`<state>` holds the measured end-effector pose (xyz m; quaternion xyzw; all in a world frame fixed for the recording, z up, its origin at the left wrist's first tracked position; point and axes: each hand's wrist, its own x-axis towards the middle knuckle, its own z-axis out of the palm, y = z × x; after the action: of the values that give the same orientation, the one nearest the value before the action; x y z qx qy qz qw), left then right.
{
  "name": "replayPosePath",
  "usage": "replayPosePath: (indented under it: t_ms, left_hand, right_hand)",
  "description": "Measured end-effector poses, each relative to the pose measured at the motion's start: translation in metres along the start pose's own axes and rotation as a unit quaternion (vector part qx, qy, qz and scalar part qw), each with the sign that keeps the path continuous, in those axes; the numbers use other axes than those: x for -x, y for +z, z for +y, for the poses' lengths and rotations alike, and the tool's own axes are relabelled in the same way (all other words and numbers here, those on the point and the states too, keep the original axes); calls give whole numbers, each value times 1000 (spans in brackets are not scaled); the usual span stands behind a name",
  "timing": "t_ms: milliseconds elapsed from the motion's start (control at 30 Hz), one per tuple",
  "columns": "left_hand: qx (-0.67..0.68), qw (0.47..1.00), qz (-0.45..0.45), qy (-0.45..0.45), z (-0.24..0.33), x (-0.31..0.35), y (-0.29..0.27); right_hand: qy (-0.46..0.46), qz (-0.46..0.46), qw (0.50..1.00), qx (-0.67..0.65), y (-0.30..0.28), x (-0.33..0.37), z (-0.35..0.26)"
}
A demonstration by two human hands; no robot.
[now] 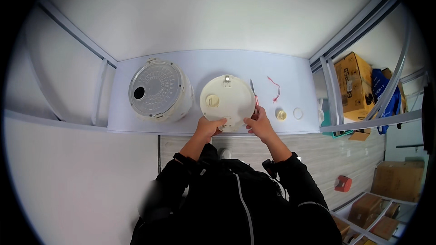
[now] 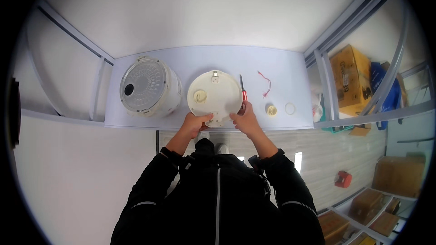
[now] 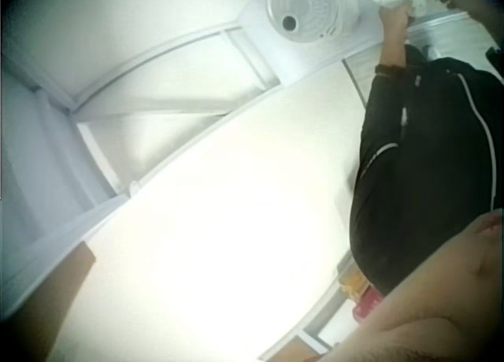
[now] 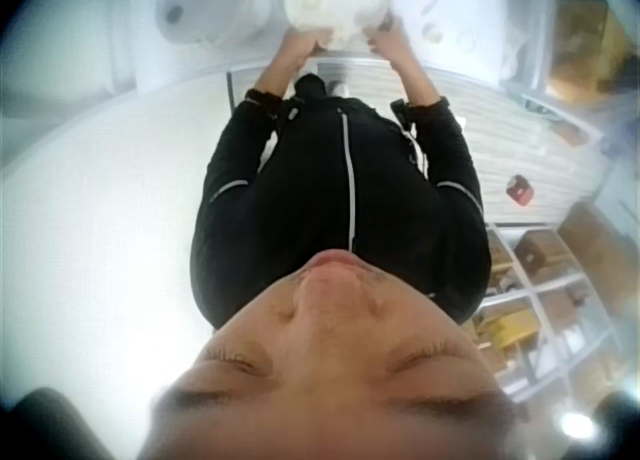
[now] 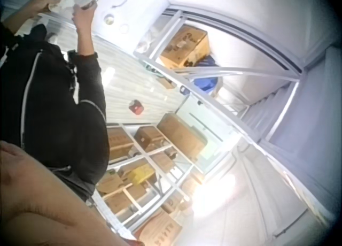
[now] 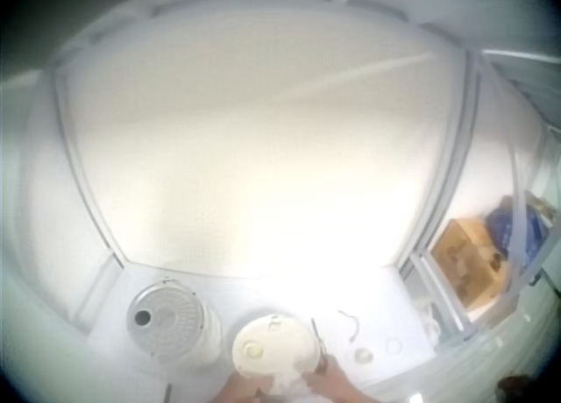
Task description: The person uses a screwdriver to remove screws from a circular white plastic light fixture cover and then from the fixture base. They manipulate the fixture parts and wires on a white shelf in a storage area.
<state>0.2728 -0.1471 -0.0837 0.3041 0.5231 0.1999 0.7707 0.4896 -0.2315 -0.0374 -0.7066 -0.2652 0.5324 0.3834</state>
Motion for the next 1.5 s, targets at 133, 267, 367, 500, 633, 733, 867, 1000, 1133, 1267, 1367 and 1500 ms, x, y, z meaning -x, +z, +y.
replayPosePath:
  t_ms: [133,267,367,500,633,733,867,1000,1133,1267,1367,1500]
  left_hand:
    - [-22,1000,8,2,-4,-9,-1]
    - [-63,998,22,4,-2,-10,-1]
    - [-46,996,17,74,-6,-10,-2]
    - [-152,981,67,100,4,-3,4]
    - [-144,974,115,131,2,-1,2]
    - [-89,975,145,146,0,5,5]
    - [-236,942,194,138,-7,9,-10]
    - [-382,860,245,231,-4,34,-5]
    - [-395,822,267,311,-4,34,-4]
    - [-410,820,246,315,-4,28,-3]
    - [-461,795,253,304,1,33,3]
    - [-441,810,228,312,-9,23,-5]
  right_hand:
    - [-42,3,999,5,0,-4,12]
    - [-101,10,994,27,-3,-15,27]
    - [-103,13,993,47,-3,-12,19]
    - [-106,24,992,67,-6,-11,18]
    - [-58,68,988,130,-10,0,4]
    - [-117,116,969,185,-19,-10,22]
    - [-125,155,956,215,-23,-6,17]
    - [-100,176,944,261,-25,-3,12]
    - [-100,178,932,298,-25,-9,14]
    - [-95,174,925,323,-23,-17,18]
    - [-85,164,924,335,-21,-17,16]
    - [-86,155,925,336,-18,-16,14]
